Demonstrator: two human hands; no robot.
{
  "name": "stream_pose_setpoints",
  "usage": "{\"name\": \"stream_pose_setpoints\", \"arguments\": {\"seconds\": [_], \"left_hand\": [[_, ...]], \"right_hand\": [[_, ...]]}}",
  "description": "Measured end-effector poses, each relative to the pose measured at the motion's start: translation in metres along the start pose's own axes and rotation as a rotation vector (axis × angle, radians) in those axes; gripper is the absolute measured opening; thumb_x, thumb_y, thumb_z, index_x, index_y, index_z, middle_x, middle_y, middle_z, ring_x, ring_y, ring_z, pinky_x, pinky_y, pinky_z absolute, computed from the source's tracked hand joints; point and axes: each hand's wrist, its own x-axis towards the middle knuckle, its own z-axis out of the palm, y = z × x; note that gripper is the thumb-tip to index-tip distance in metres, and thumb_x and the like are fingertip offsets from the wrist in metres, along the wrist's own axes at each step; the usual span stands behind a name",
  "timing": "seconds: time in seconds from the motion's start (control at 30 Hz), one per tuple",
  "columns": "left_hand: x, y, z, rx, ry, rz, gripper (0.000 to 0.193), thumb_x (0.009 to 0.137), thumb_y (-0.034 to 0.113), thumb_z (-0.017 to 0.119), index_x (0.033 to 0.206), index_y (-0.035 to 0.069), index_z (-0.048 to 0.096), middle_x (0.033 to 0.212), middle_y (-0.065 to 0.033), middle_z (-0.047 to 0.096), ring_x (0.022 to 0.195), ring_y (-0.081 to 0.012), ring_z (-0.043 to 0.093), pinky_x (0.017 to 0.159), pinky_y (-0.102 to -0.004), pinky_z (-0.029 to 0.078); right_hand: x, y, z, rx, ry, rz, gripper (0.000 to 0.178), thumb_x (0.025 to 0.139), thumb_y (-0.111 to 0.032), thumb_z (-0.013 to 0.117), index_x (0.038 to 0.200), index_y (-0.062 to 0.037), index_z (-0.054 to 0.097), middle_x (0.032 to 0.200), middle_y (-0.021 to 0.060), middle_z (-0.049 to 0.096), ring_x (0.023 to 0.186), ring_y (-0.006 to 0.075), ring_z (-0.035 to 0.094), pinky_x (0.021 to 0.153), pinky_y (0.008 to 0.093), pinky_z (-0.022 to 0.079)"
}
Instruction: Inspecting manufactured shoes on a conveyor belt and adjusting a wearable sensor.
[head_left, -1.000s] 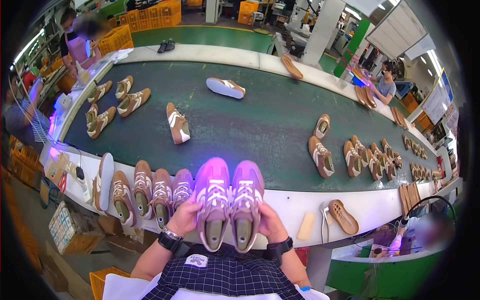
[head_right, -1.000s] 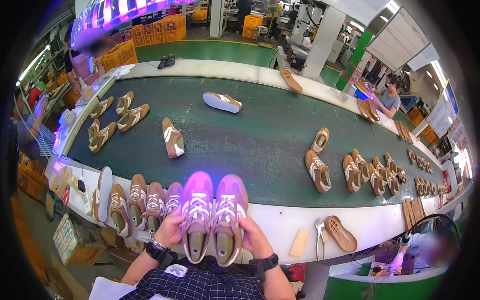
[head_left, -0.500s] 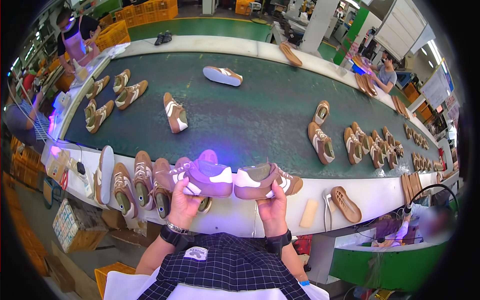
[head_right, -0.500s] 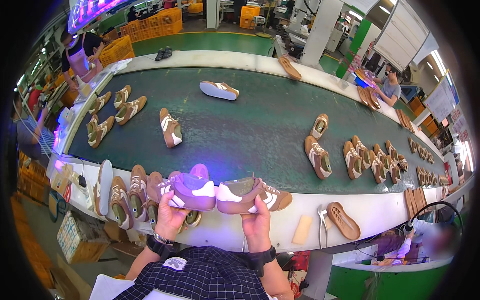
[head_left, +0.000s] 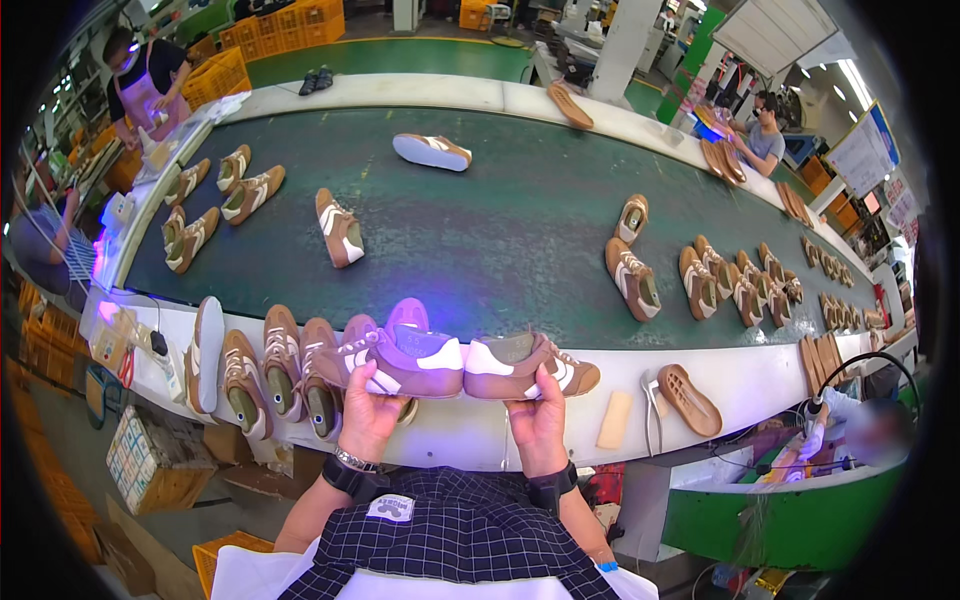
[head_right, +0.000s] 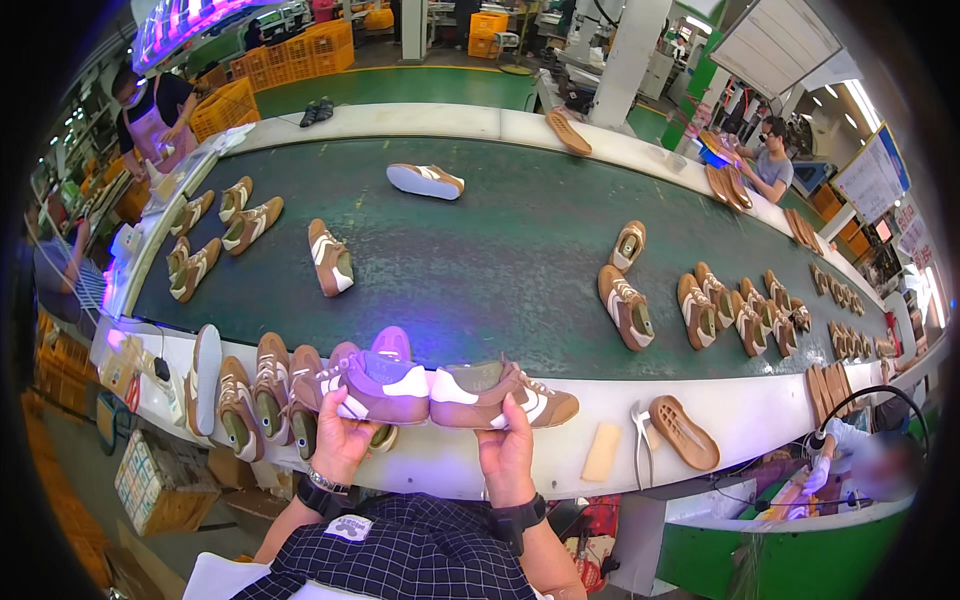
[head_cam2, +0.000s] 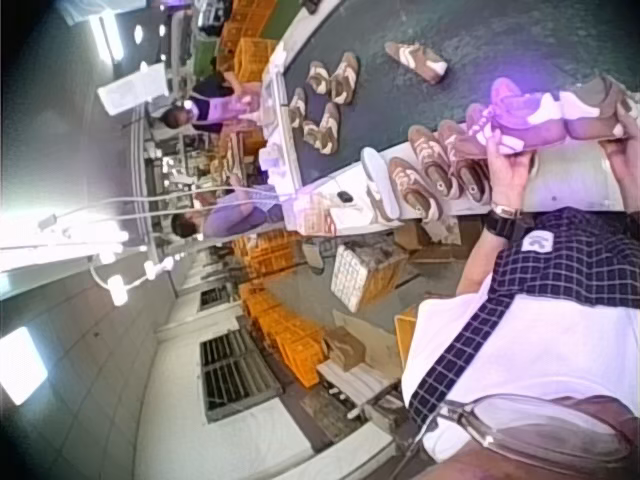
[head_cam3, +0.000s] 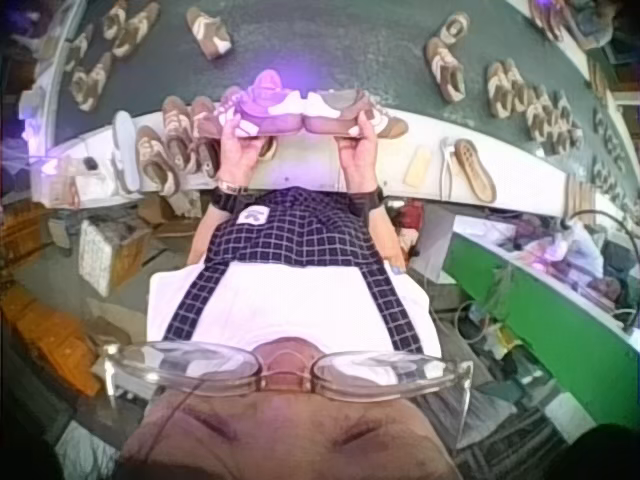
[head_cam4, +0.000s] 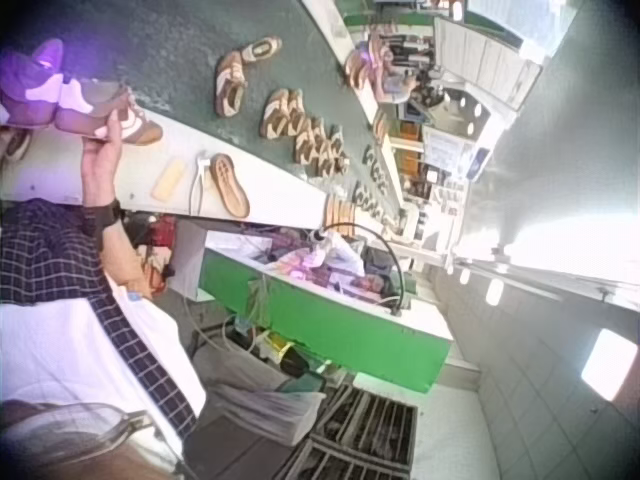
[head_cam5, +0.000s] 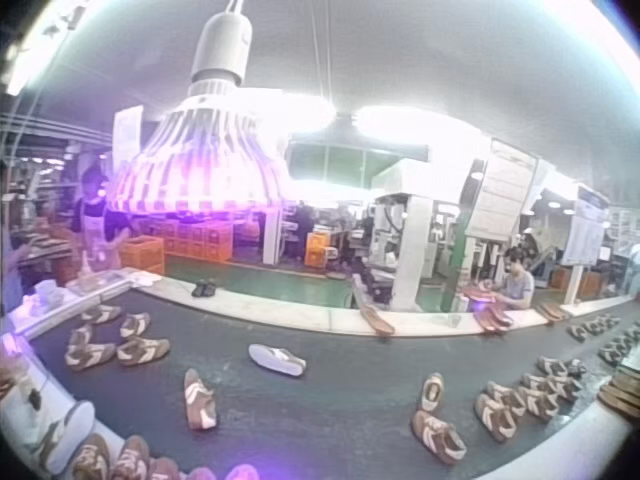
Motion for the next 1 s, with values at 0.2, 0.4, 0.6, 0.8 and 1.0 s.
{"name": "stream_pose_setpoints", "arguments": {"seconds": [0.2, 0.4, 0.6, 0.8, 1.0], "left_hand": [[0.001, -0.004, -0.006, 0.034, -0.02, -0.004, 0.049, 0.08, 0.021, 0.06, 0.125, 0.008, 0.045, 0.122, -0.0083, 0.053, 0.115, -0.0275, 0.049, 0.096, -0.0519, 0.04], [-0.012, -0.005, 0.008, 0.101, -0.024, 0.063, 0.038, 0.082, 0.017, 0.058, 0.119, 0.009, 0.049, 0.112, -0.0039, 0.058, 0.106, -0.0211, 0.055, 0.091, -0.0402, 0.044], [-0.004, -0.005, 0.005, 0.141, -0.06, 0.094, 0.043, 0.082, 0.013, 0.059, 0.122, 0.007, 0.047, 0.117, -0.0053, 0.056, 0.11, -0.0216, 0.053, 0.095, -0.0412, 0.042], [0.0, -0.012, 0.01, 0.116, -0.062, 0.053, 0.042, 0.082, 0.011, 0.057, 0.123, 0.007, 0.046, 0.118, -0.0053, 0.055, 0.111, -0.0217, 0.052, 0.097, -0.0414, 0.041], [0.005, -0.007, 0.036, -0.011, -0.235, -0.121, 0.04, 0.089, 0.025, 0.053, 0.123, 0.004, 0.046, 0.119, -0.0089, 0.055, 0.112, -0.0244, 0.051, 0.099, -0.0399, 0.039]], "right_hand": [[-0.006, -0.002, 0.0, -0.01, 0.03, -0.001, 0.044, 0.086, -0.016, 0.058, 0.127, -0.0095, 0.044, 0.124, 0.0068, 0.052, 0.115, 0.0234, 0.05, 0.097, 0.0427, 0.042], [-0.012, -0.005, -0.001, -0.11, -0.019, -0.097, 0.046, 0.086, -0.014, 0.057, 0.128, -0.0041, 0.042, 0.125, 0.0082, 0.051, 0.114, 0.0217, 0.05, 0.098, 0.0387, 0.041], [-0.012, -0.011, 0.003, -0.201, -0.021, -0.157, 0.049, 0.085, -0.013, 0.058, 0.129, -0.0023, 0.041, 0.125, 0.009, 0.05, 0.114, 0.0215, 0.049, 0.099, 0.0379, 0.04], [-0.001, -0.013, -0.009, -0.233, -0.005, -0.201, 0.05, 0.085, -0.013, 0.059, 0.13, -0.0021, 0.04, 0.125, 0.0089, 0.05, 0.114, 0.0215, 0.049, 0.099, 0.0369, 0.04], [0.002, -0.023, -0.029, -0.048, -0.144, 0.092, 0.047, 0.087, -0.02, 0.053, 0.13, -0.0037, 0.042, 0.126, 0.0094, 0.051, 0.117, 0.0251, 0.048, 0.102, 0.0415, 0.036]]}}
